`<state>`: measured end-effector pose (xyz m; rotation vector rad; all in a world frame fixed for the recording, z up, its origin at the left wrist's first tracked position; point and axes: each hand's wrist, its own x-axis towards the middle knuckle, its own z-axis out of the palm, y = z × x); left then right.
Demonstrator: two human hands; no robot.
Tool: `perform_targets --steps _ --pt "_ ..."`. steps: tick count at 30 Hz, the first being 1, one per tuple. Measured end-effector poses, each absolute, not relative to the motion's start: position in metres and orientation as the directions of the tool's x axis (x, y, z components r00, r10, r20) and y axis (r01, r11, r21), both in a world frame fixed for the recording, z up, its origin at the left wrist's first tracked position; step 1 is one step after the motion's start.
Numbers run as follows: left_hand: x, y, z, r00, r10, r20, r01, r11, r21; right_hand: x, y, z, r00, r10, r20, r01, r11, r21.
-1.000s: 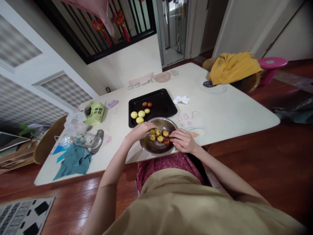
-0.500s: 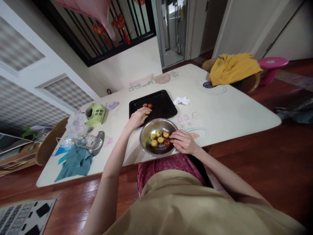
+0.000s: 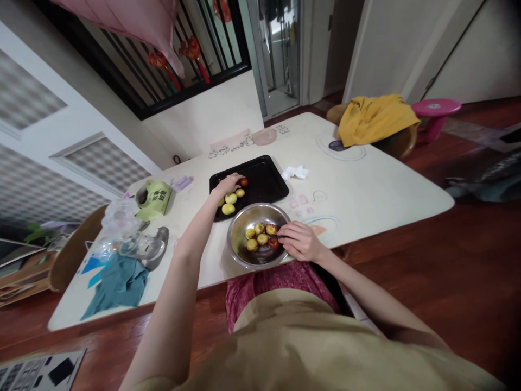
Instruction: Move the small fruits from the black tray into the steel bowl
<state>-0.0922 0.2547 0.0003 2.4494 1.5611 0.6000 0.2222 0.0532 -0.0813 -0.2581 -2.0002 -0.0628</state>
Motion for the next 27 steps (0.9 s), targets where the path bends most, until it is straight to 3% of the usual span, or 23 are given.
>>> perform_targets --steps 4,8,14,18,27 --pt "-0.094 0.253 -0.001 0.368 0.920 0.138 0.864 -0.393 0.315 0.221 0.052 -0.079 -0.400 0.160 0.902 0.210 0.974 -0.079" --pt "-0.093 0.245 0.002 0.333 0.933 0.137 0.891 -0.359 0.279 0.221 0.053 -0.079 -0.384 0.154 0.911 0.205 0.976 -0.078" --pt "-0.086 0.207 0.027 0.289 0.921 0.262 0.893 -0.358 0.274 0.221 0.053 -0.081 -0.415 0.155 0.897 0.208 0.975 -0.072" --pt "-0.073 0.138 0.040 0.346 0.839 0.419 0.795 -0.499 0.344 0.222 0.054 -0.082 -0.423 0.156 0.892 0.206 0.976 -0.073" --pt "-0.050 -0.008 0.024 0.475 0.851 0.226 0.708 -0.522 0.476 0.221 0.054 -0.083 -0.424 0.152 0.893 0.213 0.975 -0.064"
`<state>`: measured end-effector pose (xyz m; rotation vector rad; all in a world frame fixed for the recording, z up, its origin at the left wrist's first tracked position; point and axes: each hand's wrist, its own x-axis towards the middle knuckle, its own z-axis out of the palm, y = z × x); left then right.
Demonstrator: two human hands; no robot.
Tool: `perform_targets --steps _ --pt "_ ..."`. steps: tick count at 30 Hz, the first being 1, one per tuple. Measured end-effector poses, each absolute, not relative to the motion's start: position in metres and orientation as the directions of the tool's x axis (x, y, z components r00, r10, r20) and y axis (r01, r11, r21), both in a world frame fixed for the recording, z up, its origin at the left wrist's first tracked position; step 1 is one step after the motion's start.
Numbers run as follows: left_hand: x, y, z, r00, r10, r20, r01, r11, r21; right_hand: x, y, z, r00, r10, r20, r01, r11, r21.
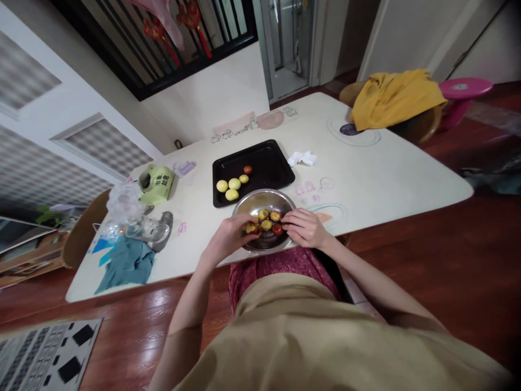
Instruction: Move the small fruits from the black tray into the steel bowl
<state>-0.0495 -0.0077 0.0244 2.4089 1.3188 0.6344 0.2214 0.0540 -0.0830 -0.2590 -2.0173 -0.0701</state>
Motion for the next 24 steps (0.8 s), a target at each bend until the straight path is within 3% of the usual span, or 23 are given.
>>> perform_targets --steps 11,24 --pt "-0.034 -0.016 0.006 0.431 0.897 0.103 0.809 -0.434 0.397 0.222 0.054 -0.083 -0.425 0.156 0.892 0.217 0.974 -0.067" --pt "-0.047 -0.011 -0.013 0.370 0.902 0.221 0.825 -0.429 0.367 0.223 0.054 -0.083 -0.429 0.150 0.891 0.200 0.977 -0.068"
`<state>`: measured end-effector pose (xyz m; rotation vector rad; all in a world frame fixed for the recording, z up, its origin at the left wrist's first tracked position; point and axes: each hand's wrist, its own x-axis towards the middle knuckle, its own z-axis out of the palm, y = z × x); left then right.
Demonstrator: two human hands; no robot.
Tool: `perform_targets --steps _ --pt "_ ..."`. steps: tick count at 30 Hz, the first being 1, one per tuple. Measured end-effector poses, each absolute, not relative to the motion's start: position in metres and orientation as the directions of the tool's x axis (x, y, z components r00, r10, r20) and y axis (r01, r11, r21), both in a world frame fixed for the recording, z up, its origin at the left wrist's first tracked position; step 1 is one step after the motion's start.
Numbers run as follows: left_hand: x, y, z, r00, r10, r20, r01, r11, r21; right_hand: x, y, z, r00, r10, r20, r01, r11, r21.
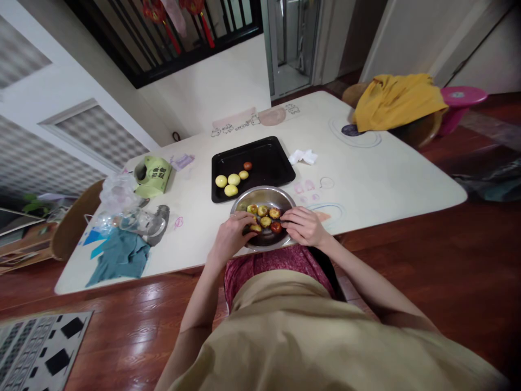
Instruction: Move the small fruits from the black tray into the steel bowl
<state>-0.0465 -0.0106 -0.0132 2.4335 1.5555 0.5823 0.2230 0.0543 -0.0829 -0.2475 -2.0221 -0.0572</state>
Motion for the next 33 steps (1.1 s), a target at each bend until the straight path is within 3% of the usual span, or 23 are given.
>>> perform_targets --steps 7,11,16,22,27,33 --pt "-0.038 -0.007 -0.015 0.409 0.876 0.255 0.785 -0.480 0.392 0.224 0.053 -0.087 -0.454 0.215 0.865 0.209 0.969 -0.131" --pt "-0.036 -0.007 -0.016 0.376 0.885 0.276 0.794 -0.461 0.396 0.224 0.053 -0.084 -0.445 0.189 0.875 0.217 0.971 -0.100" --pt "-0.040 -0.010 -0.018 0.355 0.875 0.329 0.782 -0.471 0.409 0.224 0.053 -0.083 -0.437 0.175 0.882 0.201 0.975 -0.093" --pt "-0.043 -0.013 -0.023 0.344 0.832 0.435 0.714 -0.533 0.454 0.226 0.053 -0.087 -0.473 0.236 0.849 0.216 0.965 -0.148" --pt "-0.042 -0.014 -0.024 0.218 0.806 0.550 0.699 -0.522 0.488 0.226 0.053 -0.086 -0.446 0.206 0.871 0.185 0.973 -0.136" --pt "-0.043 -0.013 -0.040 -0.009 0.777 0.630 0.645 -0.477 0.597 0.228 0.052 -0.088 -0.472 0.246 0.846 0.189 0.966 -0.175"
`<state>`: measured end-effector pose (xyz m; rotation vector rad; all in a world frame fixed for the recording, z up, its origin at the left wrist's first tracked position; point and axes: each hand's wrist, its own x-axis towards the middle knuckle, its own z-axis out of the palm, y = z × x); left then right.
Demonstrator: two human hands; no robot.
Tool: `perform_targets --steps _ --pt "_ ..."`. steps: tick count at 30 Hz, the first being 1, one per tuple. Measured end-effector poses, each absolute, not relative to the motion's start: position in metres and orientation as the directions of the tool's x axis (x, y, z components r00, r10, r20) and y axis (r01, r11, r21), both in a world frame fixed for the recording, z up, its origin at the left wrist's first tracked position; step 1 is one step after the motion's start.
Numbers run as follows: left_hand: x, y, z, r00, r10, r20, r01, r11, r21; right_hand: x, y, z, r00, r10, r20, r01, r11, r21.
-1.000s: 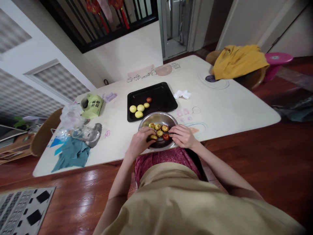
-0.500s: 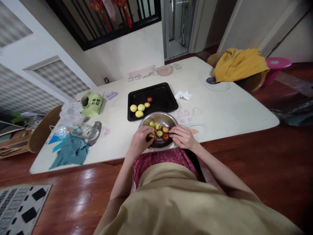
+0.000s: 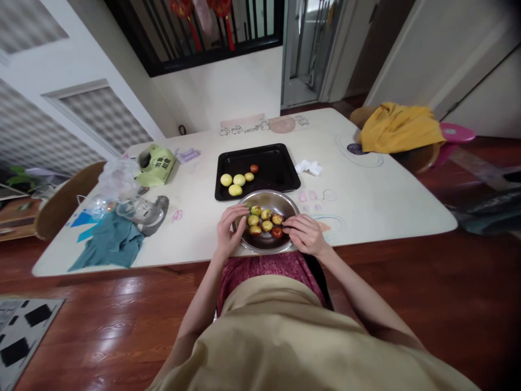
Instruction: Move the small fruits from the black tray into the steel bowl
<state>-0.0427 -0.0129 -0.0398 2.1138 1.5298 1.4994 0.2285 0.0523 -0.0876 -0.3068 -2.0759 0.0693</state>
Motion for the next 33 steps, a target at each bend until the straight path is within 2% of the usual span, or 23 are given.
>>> perform_targets --steps 4,7,11,15,21,27,33 --pt "-0.043 -0.013 -0.050 -0.021 0.755 0.655 0.586 -0.522 0.620 0.229 0.052 -0.084 -0.402 0.302 0.864 0.169 0.952 -0.255" --pt "-0.042 -0.013 -0.052 0.006 0.755 0.656 0.556 -0.547 0.625 0.226 0.061 -0.071 -0.312 0.412 0.856 0.193 0.910 -0.367" --pt "-0.041 -0.013 -0.054 0.007 0.776 0.630 0.550 -0.529 0.646 0.213 0.096 -0.047 -0.338 0.507 0.793 0.270 0.859 -0.434" --pt "-0.040 -0.013 -0.056 0.010 0.772 0.635 0.546 -0.536 0.643 0.189 0.157 -0.036 -0.499 0.464 0.732 0.307 0.884 -0.351" --pt "-0.039 -0.012 -0.058 0.008 0.755 0.656 0.543 -0.554 0.631 0.144 0.236 -0.034 -0.728 0.482 0.488 0.435 0.875 -0.214" --pt "-0.040 -0.012 -0.060 0.020 0.735 0.678 0.535 -0.581 0.614 0.110 0.270 -0.037 -0.804 0.529 0.272 0.501 0.849 -0.167" --pt "-0.039 -0.012 -0.060 0.019 0.743 0.669 0.542 -0.569 0.618 0.113 0.270 -0.043 -0.808 0.531 0.254 0.510 0.847 -0.149"
